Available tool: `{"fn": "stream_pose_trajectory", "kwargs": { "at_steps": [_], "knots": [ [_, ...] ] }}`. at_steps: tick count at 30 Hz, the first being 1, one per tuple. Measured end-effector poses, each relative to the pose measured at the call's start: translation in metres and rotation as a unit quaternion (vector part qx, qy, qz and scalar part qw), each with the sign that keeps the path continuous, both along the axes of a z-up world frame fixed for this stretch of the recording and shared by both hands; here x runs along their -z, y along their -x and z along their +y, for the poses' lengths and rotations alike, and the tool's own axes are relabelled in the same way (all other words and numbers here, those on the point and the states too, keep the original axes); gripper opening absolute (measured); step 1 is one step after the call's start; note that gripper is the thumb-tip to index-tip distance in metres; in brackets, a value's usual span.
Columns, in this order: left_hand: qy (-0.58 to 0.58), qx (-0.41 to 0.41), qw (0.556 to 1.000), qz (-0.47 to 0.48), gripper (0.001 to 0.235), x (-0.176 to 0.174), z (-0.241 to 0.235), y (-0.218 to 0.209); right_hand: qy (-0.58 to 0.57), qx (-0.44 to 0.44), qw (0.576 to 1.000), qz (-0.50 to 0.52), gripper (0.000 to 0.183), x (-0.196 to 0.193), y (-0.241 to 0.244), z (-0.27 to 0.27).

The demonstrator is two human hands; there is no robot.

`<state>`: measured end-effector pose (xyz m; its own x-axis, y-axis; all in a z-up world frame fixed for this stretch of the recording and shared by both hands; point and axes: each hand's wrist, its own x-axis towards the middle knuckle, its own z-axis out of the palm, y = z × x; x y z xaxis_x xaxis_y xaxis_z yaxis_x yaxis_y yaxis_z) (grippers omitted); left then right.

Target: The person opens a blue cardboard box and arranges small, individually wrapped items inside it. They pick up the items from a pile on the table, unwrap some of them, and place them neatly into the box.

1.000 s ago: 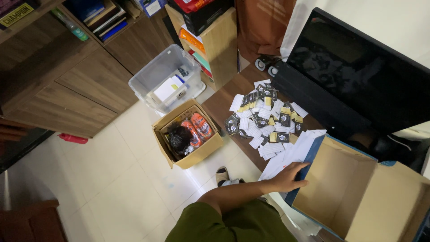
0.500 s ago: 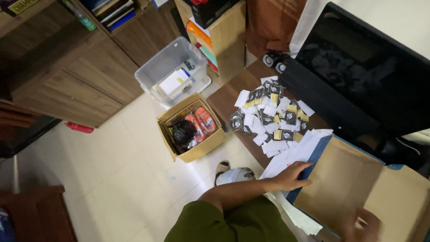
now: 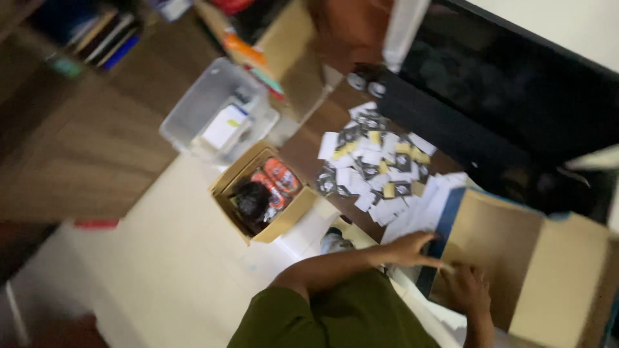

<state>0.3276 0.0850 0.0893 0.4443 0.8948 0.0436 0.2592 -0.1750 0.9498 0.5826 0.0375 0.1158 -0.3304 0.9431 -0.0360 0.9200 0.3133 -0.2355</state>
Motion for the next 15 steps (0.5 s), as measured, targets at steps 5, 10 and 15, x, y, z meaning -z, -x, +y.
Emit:
{"fn": "stream_pose_trajectory", "kwargs": {
  "at_steps": [5, 10, 15],
  "knots": [
    [0.015, 0.111, 0.993, 0.033, 0.071, -0.006, 0.032, 0.038, 0.064, 0.132, 0.988, 0.042, 0.043, -0.021, 0.026, 0.0],
    [-0.011, 0.057, 0.998, 0.038, 0.041, 0.005, 0.079, 0.087, 0.17, 0.287, 0.932, 0.141, 0.047, -0.052, 0.058, 0.004],
    [0.064, 0.008, 0.987, 0.147, 0.037, -0.009, 0.152, 0.143, 0.097, 0.255, 0.944, 0.183, 0.04, -0.04, 0.067, -0.003]
  ]
}}
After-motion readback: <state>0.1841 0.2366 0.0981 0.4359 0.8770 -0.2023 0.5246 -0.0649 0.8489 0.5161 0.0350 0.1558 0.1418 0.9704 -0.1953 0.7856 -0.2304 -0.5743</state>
